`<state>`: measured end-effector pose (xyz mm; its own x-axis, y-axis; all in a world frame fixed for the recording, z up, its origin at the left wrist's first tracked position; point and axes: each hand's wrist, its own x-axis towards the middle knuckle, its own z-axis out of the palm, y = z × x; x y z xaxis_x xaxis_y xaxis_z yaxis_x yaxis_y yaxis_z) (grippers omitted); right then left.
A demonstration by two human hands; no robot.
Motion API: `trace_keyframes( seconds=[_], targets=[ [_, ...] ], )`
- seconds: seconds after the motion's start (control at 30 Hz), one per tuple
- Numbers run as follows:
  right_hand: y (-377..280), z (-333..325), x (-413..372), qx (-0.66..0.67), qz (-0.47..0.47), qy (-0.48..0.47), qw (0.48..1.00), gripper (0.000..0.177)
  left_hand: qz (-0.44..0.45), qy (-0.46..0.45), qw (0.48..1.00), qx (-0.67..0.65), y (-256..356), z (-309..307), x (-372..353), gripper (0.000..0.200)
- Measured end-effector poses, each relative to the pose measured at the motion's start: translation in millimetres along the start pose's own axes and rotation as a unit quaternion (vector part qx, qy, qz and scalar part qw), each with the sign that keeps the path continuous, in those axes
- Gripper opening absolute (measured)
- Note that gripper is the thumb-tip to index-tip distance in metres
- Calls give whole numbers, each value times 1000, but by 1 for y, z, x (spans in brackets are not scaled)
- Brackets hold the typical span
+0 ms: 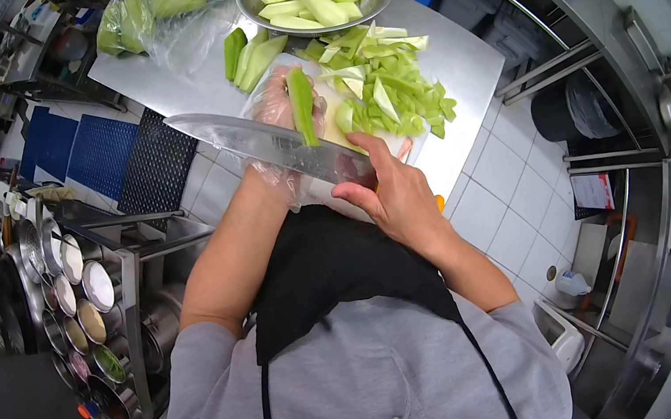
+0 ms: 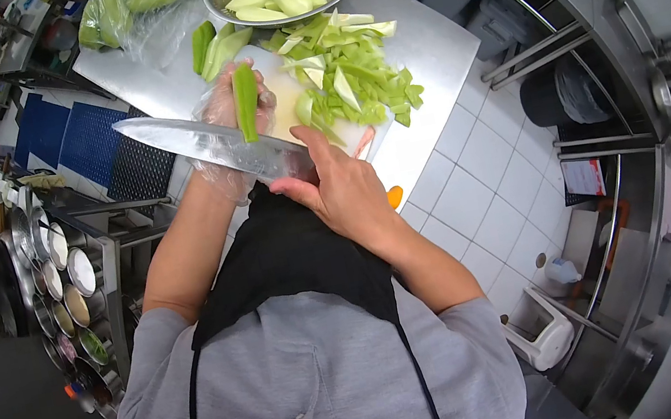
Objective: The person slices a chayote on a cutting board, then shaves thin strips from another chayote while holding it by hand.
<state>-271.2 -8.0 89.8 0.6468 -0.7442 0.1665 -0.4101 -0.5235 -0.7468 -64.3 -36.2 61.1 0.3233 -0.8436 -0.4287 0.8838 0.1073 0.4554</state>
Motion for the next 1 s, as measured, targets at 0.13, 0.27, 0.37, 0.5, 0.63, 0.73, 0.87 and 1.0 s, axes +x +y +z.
trace_keyframes(
  seconds=[0.13,0.27,0.37,0.5,0.63,0.73,0.87,1.0],
  targets=[
    [-1,0,-2,19,16,-8,1000,73,-1,5,1000,-8,8,2,6,25],
    [0,1,-3,7,23,-2,1000,72,21,39,997,56,10,16,-1,23],
    [3,5,1,6,24,21,999,71,63,42,990,119,0,20,-8,22],
    [8,8,4,15,32,30,999,70,52,42,988,141,0,22,-14,23],
    [8,7,8,13,37,47,998,69,68,-10,989,128,-10,7,-16,27],
    [9,8,12,13,37,53,998,69,78,-5,989,125,-15,6,-19,29],
    [14,15,14,0,17,71,997,69,91,-6,986,137,-14,10,-26,31],
    [17,15,21,-11,1,72,997,70,67,6,988,141,-15,8,-35,33]
  ],
)
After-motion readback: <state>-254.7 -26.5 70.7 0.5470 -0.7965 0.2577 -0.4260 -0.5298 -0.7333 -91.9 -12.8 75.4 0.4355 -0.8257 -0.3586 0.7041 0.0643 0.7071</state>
